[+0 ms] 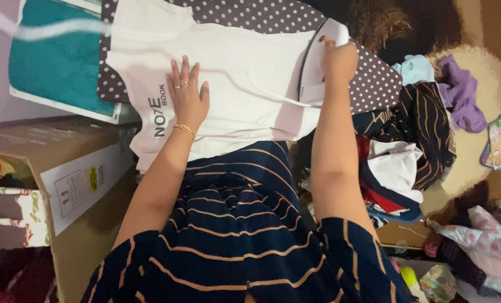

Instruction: The person irons a white t-shirt on a small ironing board, smoothing the fabric and moving the iron across the surface. They then flip the shirt to iron the other side and proceed to iron a red and white t-shirt.

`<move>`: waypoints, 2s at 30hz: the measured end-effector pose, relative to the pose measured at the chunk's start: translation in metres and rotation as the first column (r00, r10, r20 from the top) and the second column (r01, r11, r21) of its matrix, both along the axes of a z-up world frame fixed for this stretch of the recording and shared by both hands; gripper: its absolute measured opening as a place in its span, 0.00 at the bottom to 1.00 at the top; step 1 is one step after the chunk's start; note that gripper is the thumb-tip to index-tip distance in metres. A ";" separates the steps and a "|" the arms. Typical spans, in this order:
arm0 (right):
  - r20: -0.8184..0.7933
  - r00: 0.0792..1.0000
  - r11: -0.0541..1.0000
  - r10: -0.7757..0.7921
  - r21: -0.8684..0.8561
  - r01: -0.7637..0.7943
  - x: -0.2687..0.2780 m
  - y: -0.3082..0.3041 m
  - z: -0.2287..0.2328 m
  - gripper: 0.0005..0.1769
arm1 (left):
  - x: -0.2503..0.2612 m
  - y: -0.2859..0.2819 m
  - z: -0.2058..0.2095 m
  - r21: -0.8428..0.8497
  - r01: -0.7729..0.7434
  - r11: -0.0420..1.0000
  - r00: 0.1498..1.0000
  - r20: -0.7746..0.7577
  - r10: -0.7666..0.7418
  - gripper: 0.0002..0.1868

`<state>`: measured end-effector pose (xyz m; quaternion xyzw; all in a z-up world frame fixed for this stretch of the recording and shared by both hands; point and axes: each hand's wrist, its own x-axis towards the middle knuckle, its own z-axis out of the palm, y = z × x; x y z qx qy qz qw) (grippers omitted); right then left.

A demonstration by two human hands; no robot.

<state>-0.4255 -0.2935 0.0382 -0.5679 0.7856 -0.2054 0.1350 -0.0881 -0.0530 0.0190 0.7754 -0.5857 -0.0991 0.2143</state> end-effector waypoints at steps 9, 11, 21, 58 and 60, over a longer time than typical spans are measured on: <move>-0.110 0.978 0.982 0.175 -0.053 -0.181 -0.006 0.059 0.015 0.31 | 0.080 -0.011 0.002 -0.233 -0.150 0.961 0.987 0.024 0.160 0.31; 0.168 0.977 0.988 0.129 0.064 -0.142 -0.006 0.079 0.031 0.31 | 0.099 -0.019 0.001 -0.204 -0.242 0.949 0.969 0.006 0.248 0.31; 0.943 -0.103 0.946 -0.317 0.306 -0.106 -0.036 0.048 0.017 0.19 | 0.161 -0.050 -0.032 -0.243 -0.423 0.873 0.872 -0.370 0.320 0.40; 0.917 -0.053 0.913 -0.396 0.399 0.085 -0.028 0.020 -0.063 0.13 | 0.160 -0.048 -0.049 -0.381 -0.460 0.802 0.882 -0.298 0.365 0.10; 0.942 0.042 0.940 -0.334 0.330 0.084 -0.031 0.004 -0.057 0.14 | 0.177 -0.064 -0.056 -0.491 -0.383 0.783 0.924 -0.216 0.316 0.09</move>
